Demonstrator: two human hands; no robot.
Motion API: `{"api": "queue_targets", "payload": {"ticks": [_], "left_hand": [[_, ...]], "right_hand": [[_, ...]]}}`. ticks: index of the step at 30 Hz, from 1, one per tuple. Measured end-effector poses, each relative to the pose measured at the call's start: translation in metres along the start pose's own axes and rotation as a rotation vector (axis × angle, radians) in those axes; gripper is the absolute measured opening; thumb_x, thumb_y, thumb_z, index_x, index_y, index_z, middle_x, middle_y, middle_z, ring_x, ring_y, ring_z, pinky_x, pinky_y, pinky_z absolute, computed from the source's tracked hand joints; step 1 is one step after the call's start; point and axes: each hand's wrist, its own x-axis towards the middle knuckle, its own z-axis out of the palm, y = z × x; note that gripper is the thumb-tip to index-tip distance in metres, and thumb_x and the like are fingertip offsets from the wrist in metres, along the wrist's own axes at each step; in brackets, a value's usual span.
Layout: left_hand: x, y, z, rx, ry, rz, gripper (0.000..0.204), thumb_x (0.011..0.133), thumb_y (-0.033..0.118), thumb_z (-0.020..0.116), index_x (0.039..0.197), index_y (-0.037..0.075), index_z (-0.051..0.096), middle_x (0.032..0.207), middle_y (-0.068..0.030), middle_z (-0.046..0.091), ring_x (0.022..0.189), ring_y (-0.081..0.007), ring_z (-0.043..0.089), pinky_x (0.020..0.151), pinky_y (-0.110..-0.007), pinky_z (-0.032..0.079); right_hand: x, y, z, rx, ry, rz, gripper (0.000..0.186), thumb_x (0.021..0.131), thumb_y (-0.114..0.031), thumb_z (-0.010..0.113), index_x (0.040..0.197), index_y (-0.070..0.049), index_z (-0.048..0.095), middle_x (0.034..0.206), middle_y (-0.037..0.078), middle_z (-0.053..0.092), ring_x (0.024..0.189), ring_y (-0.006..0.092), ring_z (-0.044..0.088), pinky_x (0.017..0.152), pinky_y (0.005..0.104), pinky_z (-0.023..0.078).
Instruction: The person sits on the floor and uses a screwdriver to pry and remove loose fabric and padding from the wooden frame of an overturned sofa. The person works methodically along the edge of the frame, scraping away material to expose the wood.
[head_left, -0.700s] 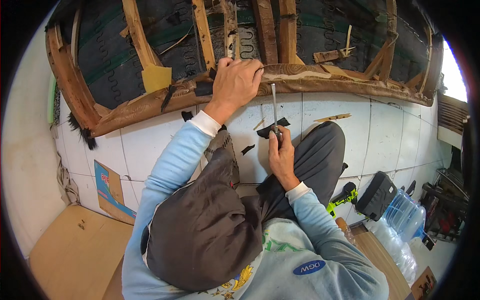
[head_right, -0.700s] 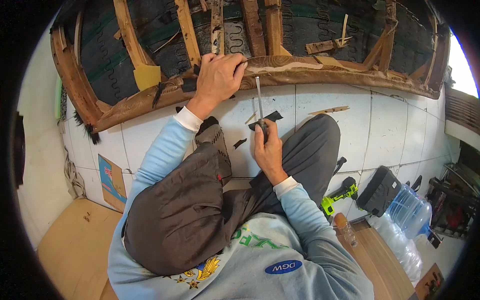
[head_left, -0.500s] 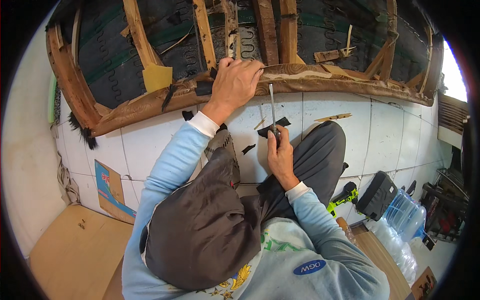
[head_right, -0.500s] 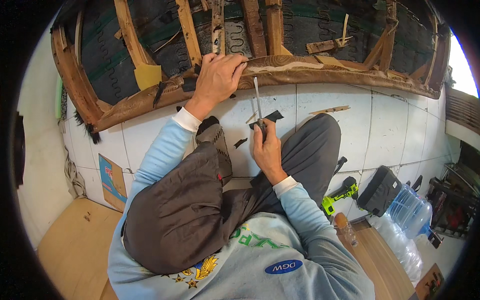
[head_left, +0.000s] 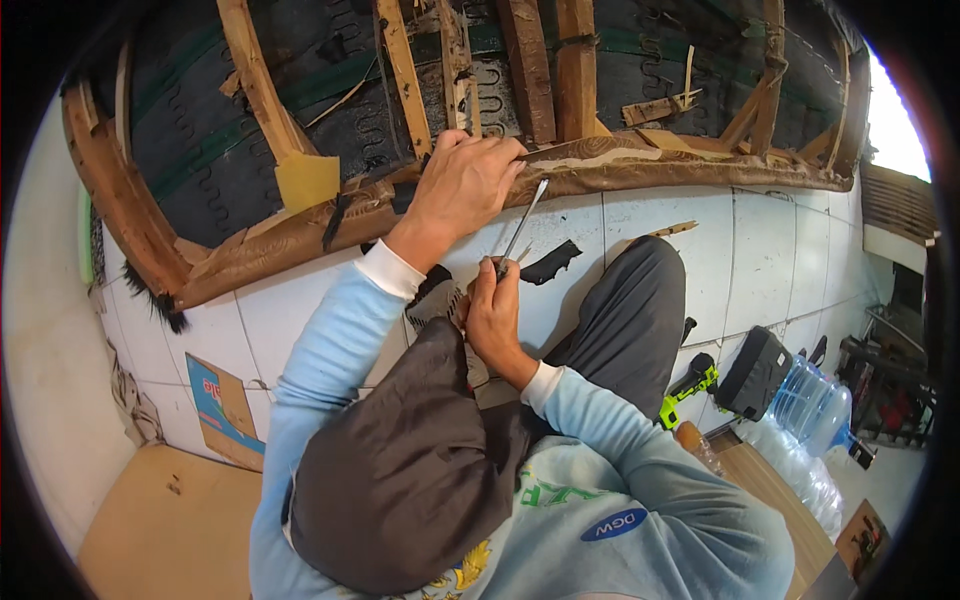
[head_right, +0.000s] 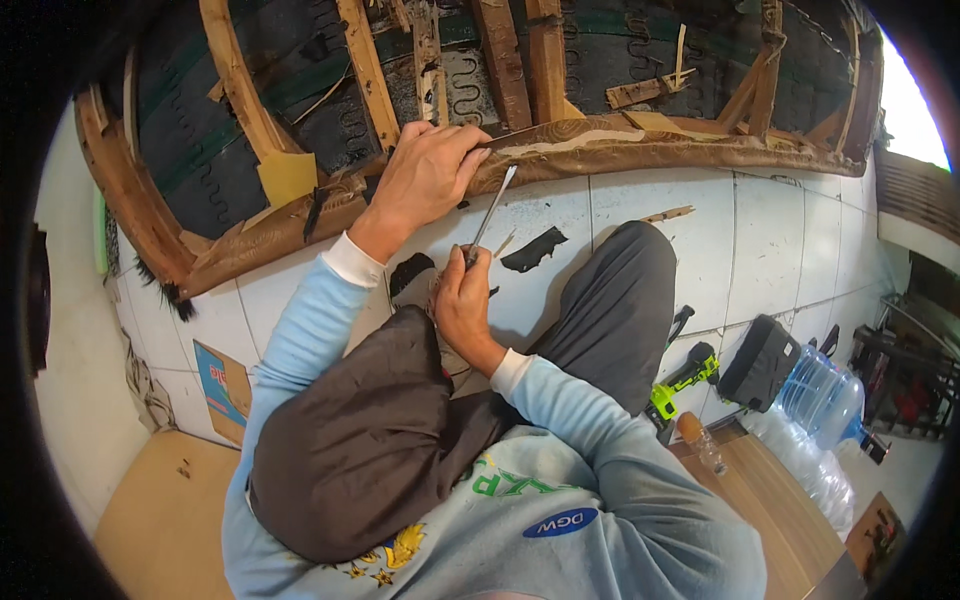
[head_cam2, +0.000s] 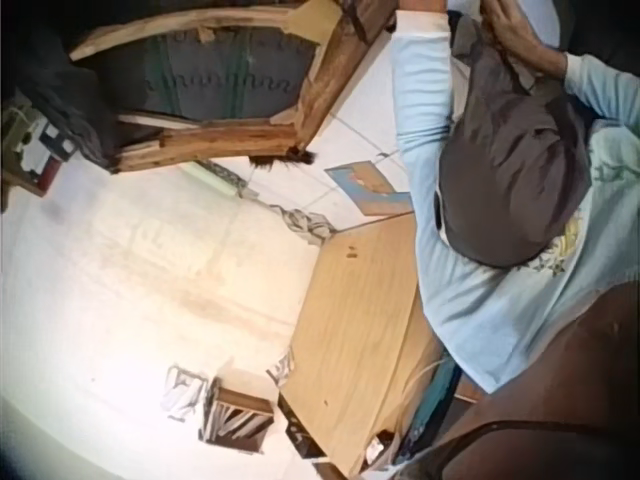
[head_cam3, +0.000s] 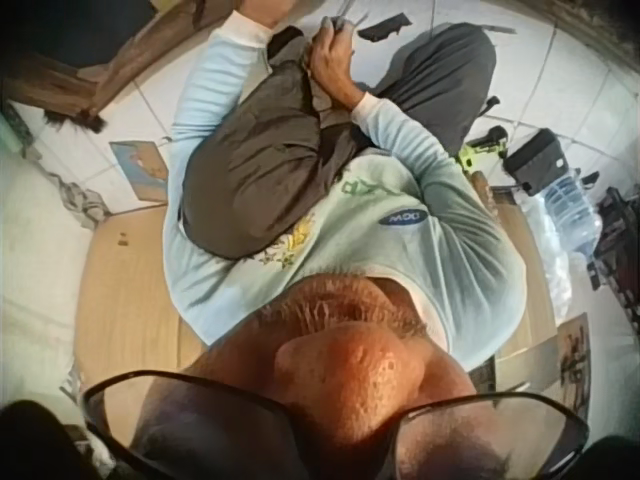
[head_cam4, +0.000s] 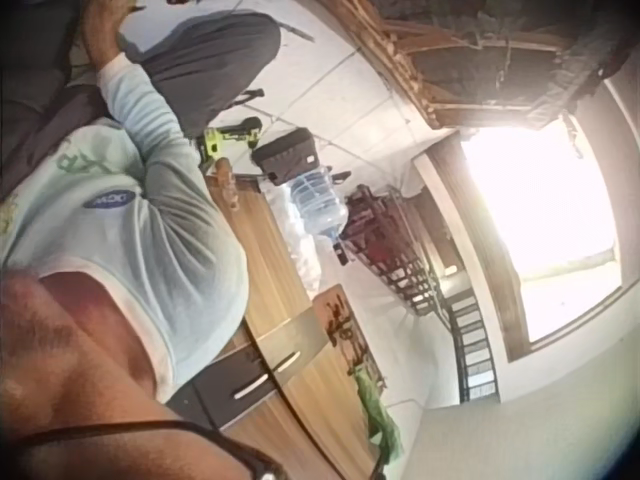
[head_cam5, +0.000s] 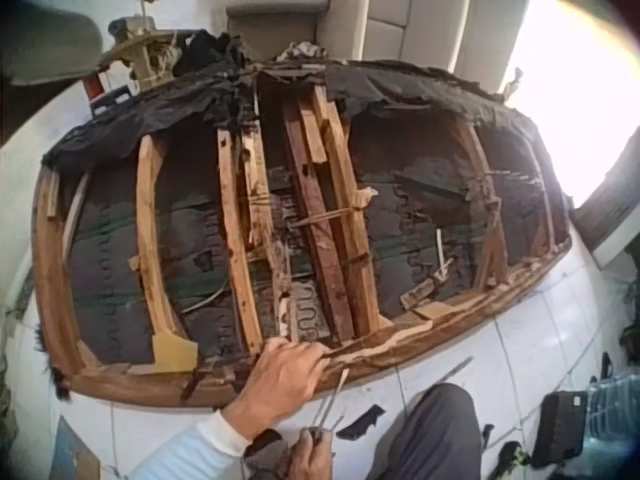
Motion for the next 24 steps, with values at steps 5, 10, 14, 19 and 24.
{"api": "queue_targets", "payload": {"ticks": [5, 10, 14, 19, 24], "left_hand": [[-0.005, -0.003, 0.003, 0.025, 0.033, 0.043, 0.013, 0.108, 0.020, 0.067, 0.112, 0.009, 0.069, 0.098, -0.0118, 0.077, 0.098, -0.0328, 0.072, 0.100, -0.045, 0.047], [-0.007, -0.012, 0.012, 0.056, 0.171, 0.131, 0.008, 0.104, 0.013, 0.062, 0.097, 0.010, 0.064, 0.087, -0.0093, 0.072, 0.090, -0.0298, 0.072, 0.096, -0.044, 0.048], [-0.004, -0.013, 0.014, 0.104, 0.148, 0.156, 0.005, 0.102, 0.011, 0.059, 0.098, 0.011, 0.063, 0.087, -0.0065, 0.071, 0.090, -0.0268, 0.073, 0.096, -0.042, 0.048], [-0.008, -0.015, 0.016, 0.128, 0.199, 0.176, 0.003, 0.100, 0.011, 0.060, 0.100, 0.011, 0.063, 0.088, -0.0055, 0.070, 0.090, -0.0255, 0.072, 0.096, -0.042, 0.049], [-0.008, -0.017, 0.016, 0.130, 0.108, 0.137, 0.010, 0.104, 0.017, 0.070, 0.112, 0.011, 0.069, 0.097, -0.0064, 0.075, 0.100, -0.0267, 0.072, 0.100, -0.043, 0.048]], "right_hand": [[0.001, -0.023, 0.033, 0.331, 0.075, 0.130, 0.032, 0.121, -0.039, 0.046, 0.108, -0.010, 0.044, 0.074, 0.002, 0.044, 0.050, 0.0150, 0.045, 0.044, 0.0351, 0.044], [0.036, -0.038, 0.047, 0.509, 0.049, 0.562, 0.039, 0.112, -0.042, 0.057, 0.083, -0.017, 0.050, 0.065, -0.001, 0.039, 0.049, 0.0157, 0.039, 0.047, 0.0348, 0.034], [0.041, -0.015, 0.029, 0.744, -0.226, 0.577, 0.038, 0.108, -0.038, 0.059, 0.075, -0.021, 0.052, 0.061, -0.003, 0.038, 0.049, 0.0150, 0.036, 0.051, 0.0387, 0.032], [0.075, -0.009, 0.042, 0.458, 0.092, 0.544, 0.042, 0.107, -0.033, 0.055, 0.070, -0.019, 0.041, 0.057, -0.001, 0.032, 0.047, 0.0185, 0.033, 0.054, 0.0415, 0.036], [0.063, -0.020, 0.032, 0.583, -0.124, 0.563, 0.047, 0.108, -0.032, 0.053, 0.065, -0.020, 0.036, 0.056, 0.000, 0.028, 0.048, 0.0188, 0.032, 0.057, 0.0437, 0.039]]}}
